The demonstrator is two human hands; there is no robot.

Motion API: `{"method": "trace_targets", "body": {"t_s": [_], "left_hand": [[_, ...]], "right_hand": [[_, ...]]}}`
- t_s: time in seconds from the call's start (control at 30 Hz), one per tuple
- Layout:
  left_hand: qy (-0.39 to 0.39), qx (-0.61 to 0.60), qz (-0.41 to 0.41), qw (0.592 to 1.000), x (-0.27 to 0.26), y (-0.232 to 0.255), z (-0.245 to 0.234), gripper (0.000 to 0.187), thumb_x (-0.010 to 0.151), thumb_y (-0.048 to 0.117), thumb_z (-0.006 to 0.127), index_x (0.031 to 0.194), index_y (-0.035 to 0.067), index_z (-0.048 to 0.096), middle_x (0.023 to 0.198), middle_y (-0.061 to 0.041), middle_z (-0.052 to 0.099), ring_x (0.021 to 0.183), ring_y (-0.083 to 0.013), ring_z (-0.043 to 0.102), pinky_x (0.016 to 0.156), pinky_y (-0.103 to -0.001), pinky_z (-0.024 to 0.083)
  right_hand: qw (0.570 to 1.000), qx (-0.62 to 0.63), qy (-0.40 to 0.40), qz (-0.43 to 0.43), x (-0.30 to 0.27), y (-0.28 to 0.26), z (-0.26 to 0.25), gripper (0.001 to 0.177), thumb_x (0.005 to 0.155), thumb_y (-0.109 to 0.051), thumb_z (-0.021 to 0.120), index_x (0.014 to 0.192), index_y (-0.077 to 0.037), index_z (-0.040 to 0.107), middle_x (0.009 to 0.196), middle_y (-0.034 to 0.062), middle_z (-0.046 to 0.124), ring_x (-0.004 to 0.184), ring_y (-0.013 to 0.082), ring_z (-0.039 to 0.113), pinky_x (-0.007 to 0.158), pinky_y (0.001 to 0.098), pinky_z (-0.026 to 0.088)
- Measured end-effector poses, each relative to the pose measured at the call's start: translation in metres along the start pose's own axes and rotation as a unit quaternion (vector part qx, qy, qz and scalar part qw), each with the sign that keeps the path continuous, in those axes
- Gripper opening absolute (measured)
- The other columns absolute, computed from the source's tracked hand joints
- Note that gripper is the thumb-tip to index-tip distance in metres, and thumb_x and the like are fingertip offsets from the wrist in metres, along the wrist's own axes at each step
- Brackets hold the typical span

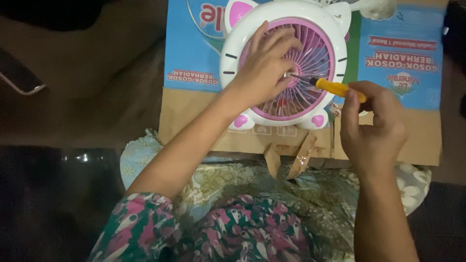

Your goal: The person uses a yellow screwdriver to remove screws from the center of a white and pink cat-shaped electric fan. They repeatedly loosen and remove screws from the fan's front grille, occasionally flipping the fan to access the back.

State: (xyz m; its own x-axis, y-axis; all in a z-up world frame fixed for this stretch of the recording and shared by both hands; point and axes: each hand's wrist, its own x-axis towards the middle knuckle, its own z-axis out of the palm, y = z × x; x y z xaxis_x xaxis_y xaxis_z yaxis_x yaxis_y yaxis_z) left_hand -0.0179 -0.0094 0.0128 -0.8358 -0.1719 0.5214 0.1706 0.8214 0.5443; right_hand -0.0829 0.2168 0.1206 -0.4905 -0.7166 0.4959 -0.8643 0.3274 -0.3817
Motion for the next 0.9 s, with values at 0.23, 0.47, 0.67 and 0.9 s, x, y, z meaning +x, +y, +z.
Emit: {"method": "trace_targets", "body": {"t_s": [0.23,0.47,0.67,0.9], "left_hand": [[0.027,-0.007,0.03,0.999,-0.004,0.0,0.002,0.013,0.081,0.012,0.086,0.089,0.009,0.077,0.128,-0.005,0.057,0.141,-0.0272,0.044,0.128,-0.056,0.019],[0.03,0.006,0.035,0.999,-0.003,0.002,0.003,0.013,0.075,0.005,0.083,0.086,0.006,0.075,0.126,-0.007,0.056,0.139,-0.026,0.046,0.127,-0.056,0.023],[0.03,-0.016,0.043,0.998,-0.007,0.001,-0.002,0.019,0.076,0.008,0.085,0.09,0.004,0.074,0.123,-0.008,0.054,0.138,-0.0285,0.046,0.125,-0.056,0.025],[0.032,-0.04,0.048,0.998,-0.006,-0.002,0.003,0.019,0.079,0.011,0.086,0.092,0.004,0.074,0.117,-0.009,0.053,0.132,-0.0285,0.049,0.124,-0.055,0.026]], "right_hand": [[0.999,-0.022,-0.03,-0.03,0.013,-0.013,-0.008,0.014,0.105,0.005,0.075,0.116,0.003,0.067,0.1,0.0151,0.069,0.083,0.0232,0.069,0.075,0.0339,0.053],[0.99,-0.058,-0.094,-0.092,0.041,-0.039,-0.018,0.019,0.096,0.003,0.077,0.113,0.004,0.067,0.094,0.0177,0.07,0.078,0.0281,0.07,0.066,0.0392,0.055],[0.956,-0.131,-0.184,-0.186,0.067,-0.049,-0.029,0.026,0.087,0.005,0.074,0.113,0.001,0.073,0.1,0.0175,0.075,0.081,0.0332,0.073,0.063,0.0389,0.057],[0.929,-0.08,-0.256,-0.254,0.081,-0.031,-0.026,0.03,0.08,0.005,0.072,0.11,0.001,0.074,0.117,0.0162,0.073,0.09,0.0319,0.073,0.073,0.0382,0.06]]}}
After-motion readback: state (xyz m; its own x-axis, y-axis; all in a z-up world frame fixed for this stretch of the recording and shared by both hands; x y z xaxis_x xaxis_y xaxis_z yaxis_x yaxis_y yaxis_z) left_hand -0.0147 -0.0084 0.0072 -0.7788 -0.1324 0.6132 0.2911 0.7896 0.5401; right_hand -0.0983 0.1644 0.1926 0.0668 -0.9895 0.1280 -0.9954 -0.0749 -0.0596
